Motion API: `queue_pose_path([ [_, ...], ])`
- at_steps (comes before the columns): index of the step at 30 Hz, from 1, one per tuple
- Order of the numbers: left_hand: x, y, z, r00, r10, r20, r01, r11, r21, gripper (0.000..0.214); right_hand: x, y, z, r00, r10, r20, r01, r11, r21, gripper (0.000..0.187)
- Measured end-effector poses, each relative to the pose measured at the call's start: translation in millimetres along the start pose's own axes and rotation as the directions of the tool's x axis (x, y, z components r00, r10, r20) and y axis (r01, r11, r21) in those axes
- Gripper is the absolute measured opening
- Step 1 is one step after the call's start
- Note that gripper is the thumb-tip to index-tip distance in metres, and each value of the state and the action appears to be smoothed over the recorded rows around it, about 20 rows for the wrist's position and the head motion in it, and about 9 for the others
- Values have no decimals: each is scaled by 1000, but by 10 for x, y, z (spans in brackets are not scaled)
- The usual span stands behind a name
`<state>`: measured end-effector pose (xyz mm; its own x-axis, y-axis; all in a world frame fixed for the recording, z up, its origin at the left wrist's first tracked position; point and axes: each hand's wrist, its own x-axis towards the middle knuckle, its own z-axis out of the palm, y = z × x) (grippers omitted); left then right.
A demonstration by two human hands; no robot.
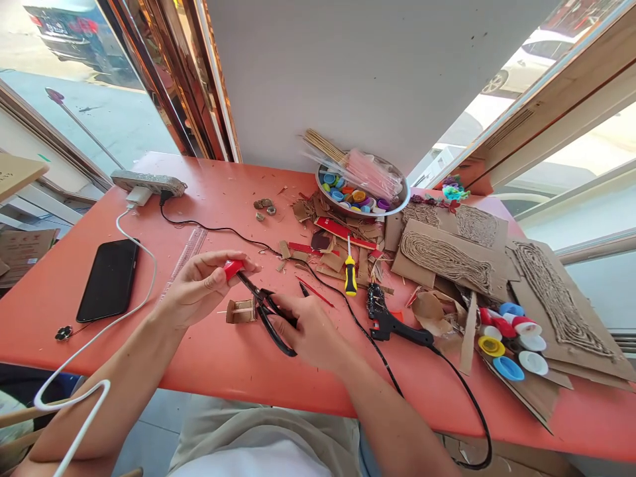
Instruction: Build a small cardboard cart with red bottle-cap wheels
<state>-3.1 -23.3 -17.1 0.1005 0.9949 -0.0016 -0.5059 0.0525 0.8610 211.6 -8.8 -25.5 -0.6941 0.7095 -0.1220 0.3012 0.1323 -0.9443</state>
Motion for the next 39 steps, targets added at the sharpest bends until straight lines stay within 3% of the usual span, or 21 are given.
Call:
queue_pose_path([
  [5, -5, 31, -12, 999, 30, 42, -33, 998, 62, 41, 37, -9, -6, 966, 117, 230, -206, 886, 415, 74],
  [8, -7, 25, -14, 998, 26, 59, -29, 998, 51, 41, 55, -26, -6, 944, 115, 310, -261, 836, 483, 80],
  [11, 9, -14, 7, 1000, 23, 8, -23, 999, -28, 41, 69, -61, 38, 960, 118, 256, -233, 842, 487, 74],
  [16, 55, -95, 70, 997, 20, -81, -32, 988, -153, 48, 61, -73, 126, 995, 87, -40, -74, 964, 255, 52],
  [22, 46, -163, 159, 990, 49, -132, -73, 980, -186, 57, 41, -17, 157, 986, 36, -162, -37, 999, -5, 29],
  [26, 45, -133, 80, 964, 161, -213, -186, 977, -102, 50, 32, -51, 96, 989, 66, -131, -67, 998, -8, 20],
  [30, 74, 20, -115, 850, 367, -379, -376, 925, 53, 41, -15, -125, -24, 993, 119, 7, -119, 983, 137, 27],
  [32, 86, 72, -176, 804, 404, -437, -372, 914, 159, 37, -44, -152, -65, 994, 112, 17, -113, 988, 100, 27],
  [35, 84, 64, -176, 826, 376, -419, -289, 922, 258, 46, -74, -158, -83, 995, 39, -89, -54, 985, -167, 19],
  [39, 49, 3, -117, 878, 334, -343, -239, 926, 291, 50, -80, -95, -75, 964, -193, -184, 60, 828, -557, 9],
])
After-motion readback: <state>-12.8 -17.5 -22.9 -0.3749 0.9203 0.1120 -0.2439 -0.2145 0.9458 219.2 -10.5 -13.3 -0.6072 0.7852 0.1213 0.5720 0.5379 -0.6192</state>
